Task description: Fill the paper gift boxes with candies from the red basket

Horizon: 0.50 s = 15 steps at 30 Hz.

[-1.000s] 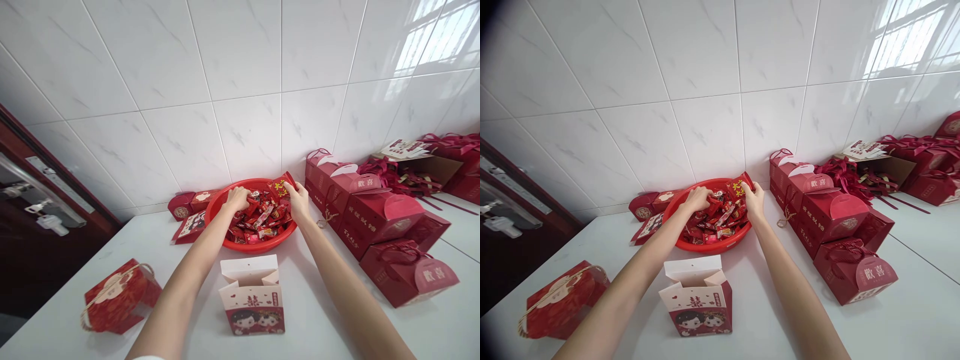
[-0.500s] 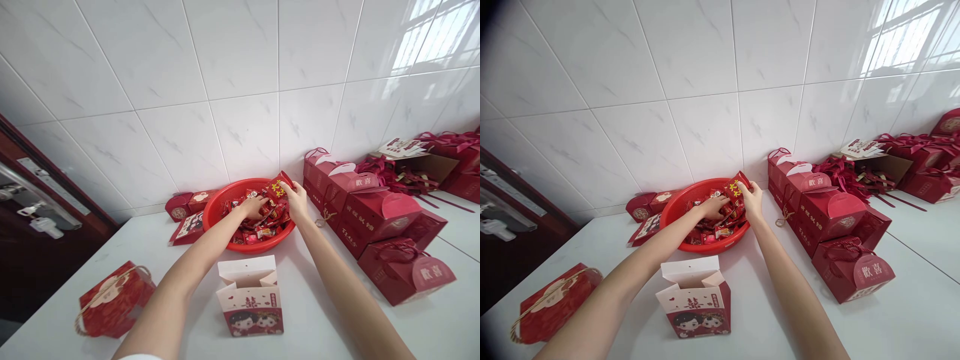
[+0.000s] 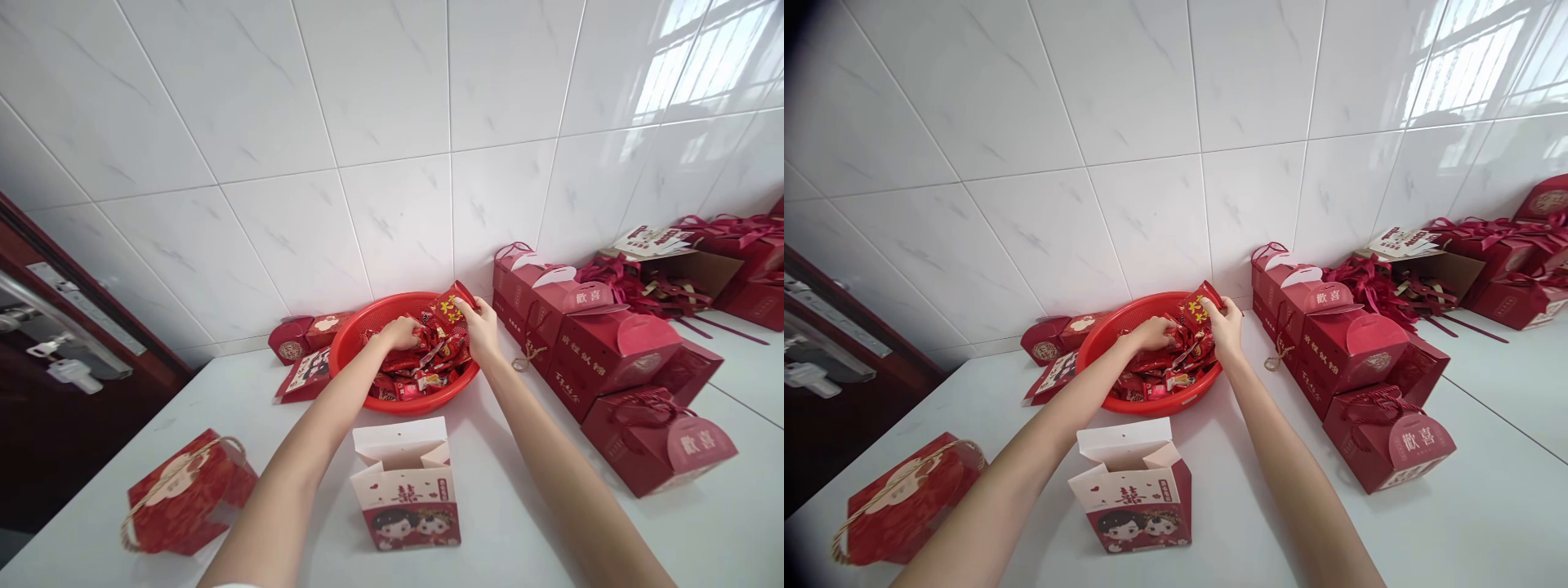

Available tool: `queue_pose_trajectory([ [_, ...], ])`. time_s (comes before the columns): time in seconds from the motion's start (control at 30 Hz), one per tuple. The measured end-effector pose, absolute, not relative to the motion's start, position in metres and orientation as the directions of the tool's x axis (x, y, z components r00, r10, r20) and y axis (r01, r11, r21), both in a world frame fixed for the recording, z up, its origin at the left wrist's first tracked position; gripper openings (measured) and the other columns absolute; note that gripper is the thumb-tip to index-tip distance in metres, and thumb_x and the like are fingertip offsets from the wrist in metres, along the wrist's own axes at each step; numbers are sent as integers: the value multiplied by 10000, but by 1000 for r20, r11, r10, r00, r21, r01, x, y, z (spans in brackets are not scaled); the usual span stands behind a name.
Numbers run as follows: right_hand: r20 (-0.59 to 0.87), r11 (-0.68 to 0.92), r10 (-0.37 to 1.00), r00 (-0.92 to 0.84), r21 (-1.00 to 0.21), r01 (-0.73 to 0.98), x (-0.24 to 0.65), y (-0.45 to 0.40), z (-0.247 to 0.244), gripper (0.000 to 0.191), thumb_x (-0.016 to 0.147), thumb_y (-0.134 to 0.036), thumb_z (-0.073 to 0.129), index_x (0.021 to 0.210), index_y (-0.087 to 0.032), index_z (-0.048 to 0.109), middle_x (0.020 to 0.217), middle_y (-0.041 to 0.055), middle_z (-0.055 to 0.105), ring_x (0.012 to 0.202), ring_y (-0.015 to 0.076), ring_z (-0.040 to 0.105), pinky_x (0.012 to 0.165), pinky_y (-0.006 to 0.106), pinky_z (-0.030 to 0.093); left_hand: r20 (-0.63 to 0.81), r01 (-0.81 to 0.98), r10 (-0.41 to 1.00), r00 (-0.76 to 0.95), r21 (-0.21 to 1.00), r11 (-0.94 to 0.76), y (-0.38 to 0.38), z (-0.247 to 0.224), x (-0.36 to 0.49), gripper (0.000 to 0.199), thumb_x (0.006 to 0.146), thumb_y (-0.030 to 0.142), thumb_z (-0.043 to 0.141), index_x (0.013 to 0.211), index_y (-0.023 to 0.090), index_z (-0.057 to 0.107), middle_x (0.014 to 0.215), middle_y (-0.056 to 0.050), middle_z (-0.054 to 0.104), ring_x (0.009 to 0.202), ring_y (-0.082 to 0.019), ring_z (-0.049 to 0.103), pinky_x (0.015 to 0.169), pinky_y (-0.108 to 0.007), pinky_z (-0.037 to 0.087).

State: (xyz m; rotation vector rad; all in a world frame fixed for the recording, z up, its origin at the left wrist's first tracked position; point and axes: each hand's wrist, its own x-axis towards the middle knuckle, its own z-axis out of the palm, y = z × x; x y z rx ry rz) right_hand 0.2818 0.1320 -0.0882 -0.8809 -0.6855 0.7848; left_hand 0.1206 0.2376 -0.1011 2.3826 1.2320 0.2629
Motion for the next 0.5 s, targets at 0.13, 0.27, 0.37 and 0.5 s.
queue_pose_trajectory([
  [0.13,200,407,820,536,-863,-299,281,129,-85,345,595,-459,776,733,-201,591,665,-27,609,629,142,543,570,258,441,-45,739,827,560,478,-474,237,-90,116,181,761,145,547,604,186,630,636,6,634,723,-185,620,717,-291,488],
  [0.27,202,403,821,534,-867,-292,281,128,-84,332,602,-454,774,719,-204,590,668,-23,615,635,144,546,576,259,444,-39,723,831,555,517,-458,235,-84,117,254,753,213,461,593,185,656,637,-9,661,679,-186,606,669,-283,467],
  [0.37,200,405,824,530,-863,-304,281,128,-85,346,600,-465,779,732,-203,596,682,-17,631,646,151,562,591,268,459,-49,711,818,573,527,-467,233,-85,118,285,777,305,495,600,176,678,592,-11,642,631,-185,588,633,-280,461],
  [0.5,211,404,827,522,-868,-288,282,130,-87,357,608,-478,779,738,-203,592,685,-20,628,645,151,565,604,272,459,-57,690,783,619,516,-508,233,-91,122,227,774,280,558,693,175,742,709,-23,717,734,-204,649,717,-274,497],
])
